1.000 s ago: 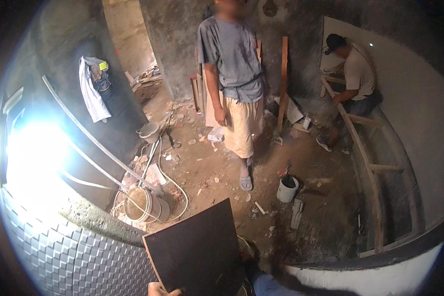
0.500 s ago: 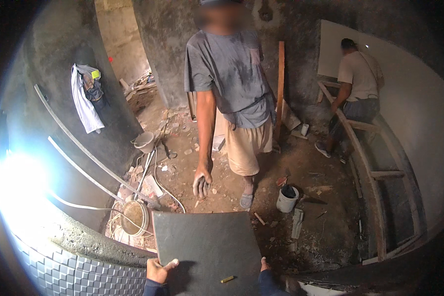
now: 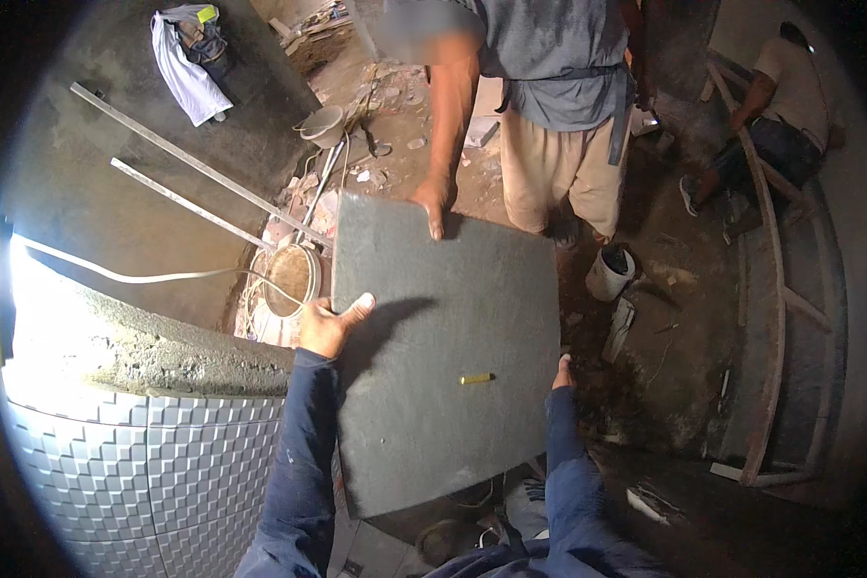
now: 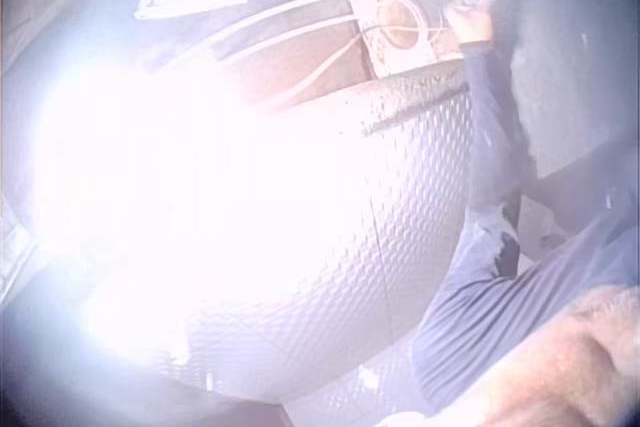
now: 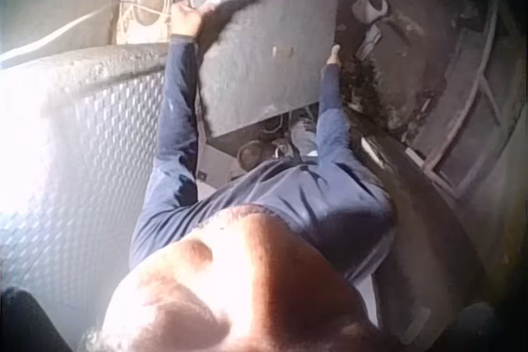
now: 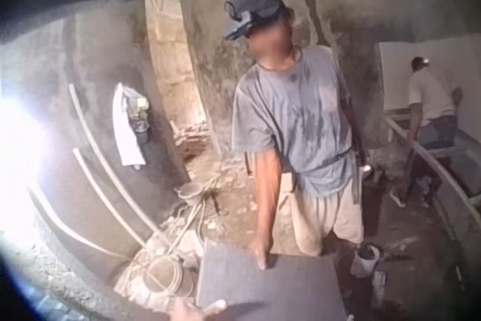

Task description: The person installs floor tiles in a tiled room, using a rubber mallet to tap tiles into place and a spirit level to check alignment. They apply cement mortar around a floor drain using a trowel and mark a tile with a red marker before placing it. The person also pours cement from a bucket onto the floor to prepare the surface.

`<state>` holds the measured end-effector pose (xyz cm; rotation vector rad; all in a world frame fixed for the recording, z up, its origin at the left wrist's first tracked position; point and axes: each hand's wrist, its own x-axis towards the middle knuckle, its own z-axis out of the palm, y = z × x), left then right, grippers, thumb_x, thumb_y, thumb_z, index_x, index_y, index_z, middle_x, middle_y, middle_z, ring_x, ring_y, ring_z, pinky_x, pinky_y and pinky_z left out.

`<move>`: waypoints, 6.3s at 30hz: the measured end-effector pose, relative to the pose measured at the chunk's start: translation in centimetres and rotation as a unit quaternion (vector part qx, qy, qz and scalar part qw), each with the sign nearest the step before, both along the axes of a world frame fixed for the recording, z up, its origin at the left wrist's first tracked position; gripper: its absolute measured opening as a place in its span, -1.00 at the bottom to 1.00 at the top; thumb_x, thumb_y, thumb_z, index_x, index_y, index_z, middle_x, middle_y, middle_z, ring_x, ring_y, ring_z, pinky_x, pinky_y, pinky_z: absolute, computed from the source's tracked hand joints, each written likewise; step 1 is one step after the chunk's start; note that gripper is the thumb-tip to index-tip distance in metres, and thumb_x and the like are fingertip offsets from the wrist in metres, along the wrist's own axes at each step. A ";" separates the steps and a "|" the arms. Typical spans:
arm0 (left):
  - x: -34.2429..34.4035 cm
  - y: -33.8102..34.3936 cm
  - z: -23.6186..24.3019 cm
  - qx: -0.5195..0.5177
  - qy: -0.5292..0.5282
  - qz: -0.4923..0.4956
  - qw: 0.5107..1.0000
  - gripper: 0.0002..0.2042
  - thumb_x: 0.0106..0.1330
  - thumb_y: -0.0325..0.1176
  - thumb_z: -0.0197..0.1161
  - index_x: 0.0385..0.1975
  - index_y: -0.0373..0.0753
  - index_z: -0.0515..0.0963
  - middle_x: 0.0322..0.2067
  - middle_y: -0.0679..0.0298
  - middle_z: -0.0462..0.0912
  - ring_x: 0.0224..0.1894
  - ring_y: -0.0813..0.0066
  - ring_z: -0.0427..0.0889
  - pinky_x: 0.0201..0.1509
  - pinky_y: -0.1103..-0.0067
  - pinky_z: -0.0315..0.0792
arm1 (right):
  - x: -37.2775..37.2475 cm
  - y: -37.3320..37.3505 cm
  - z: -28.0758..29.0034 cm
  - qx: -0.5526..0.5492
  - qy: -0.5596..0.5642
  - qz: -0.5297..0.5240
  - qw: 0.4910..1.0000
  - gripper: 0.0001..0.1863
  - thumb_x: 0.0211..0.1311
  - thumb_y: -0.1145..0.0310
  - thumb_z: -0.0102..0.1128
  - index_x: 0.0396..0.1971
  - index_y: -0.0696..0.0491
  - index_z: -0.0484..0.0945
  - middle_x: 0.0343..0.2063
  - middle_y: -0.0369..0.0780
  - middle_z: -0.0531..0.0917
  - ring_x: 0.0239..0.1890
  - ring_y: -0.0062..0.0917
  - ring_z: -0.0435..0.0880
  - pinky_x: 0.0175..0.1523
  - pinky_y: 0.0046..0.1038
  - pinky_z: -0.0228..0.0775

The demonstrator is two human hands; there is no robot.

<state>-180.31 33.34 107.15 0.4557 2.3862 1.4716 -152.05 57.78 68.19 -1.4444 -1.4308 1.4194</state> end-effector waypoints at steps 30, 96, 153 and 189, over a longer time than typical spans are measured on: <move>-11.7 23.1 9.1 -0.132 0.333 0.017 0.934 -0.55 0.12 -0.05 0.39 -0.02 -0.07 0.53 -0.18 0.01 0.67 -0.09 0.02 0.66 -0.04 0.20 0.52 | 1.0 -9.4 -18.5 -0.020 -0.316 0.338 0.886 -0.48 0.23 -0.04 0.06 -0.20 0.19 0.62 -0.23 0.07 0.67 -0.10 -0.04 0.63 0.07 -0.09 0.41; 109.2 -11.2 -44.7 -0.116 -0.550 0.532 0.633 -0.62 0.30 -0.14 0.00 -0.09 -0.24 0.63 -0.01 0.10 0.65 0.04 0.03 0.60 0.15 0.25 0.46 | 14.8 -39.5 -5.7 0.318 -0.443 0.832 -0.108 -0.71 0.38 0.12 0.00 -0.03 -0.06 0.43 -0.30 -0.15 0.63 -0.42 -0.35 0.59 -0.43 -0.23 0.38; 109.7 -3.1 -46.4 0.401 -0.611 0.681 0.050 0.05 0.12 0.34 0.18 0.45 -0.24 -0.08 0.33 -0.22 0.17 0.31 -0.12 0.32 0.36 0.23 0.25 | 61.2 -59.3 -16.6 0.527 -0.072 0.674 -0.512 -0.50 0.36 -0.04 -0.07 0.06 0.05 0.45 0.00 -0.03 0.55 0.03 -0.13 0.54 0.10 -0.13 0.39; 113.7 -4.1 -53.1 0.324 -0.633 0.698 0.079 -0.44 0.15 -0.09 0.32 0.16 -0.12 0.45 0.03 0.02 0.51 0.07 -0.04 0.52 0.13 0.19 0.43 | 92.3 -85.4 -66.6 0.571 0.269 0.695 -0.345 -0.67 0.25 0.19 -0.01 -0.30 0.11 0.64 -0.26 -0.04 0.71 -0.18 -0.17 0.71 -0.11 -0.18 0.54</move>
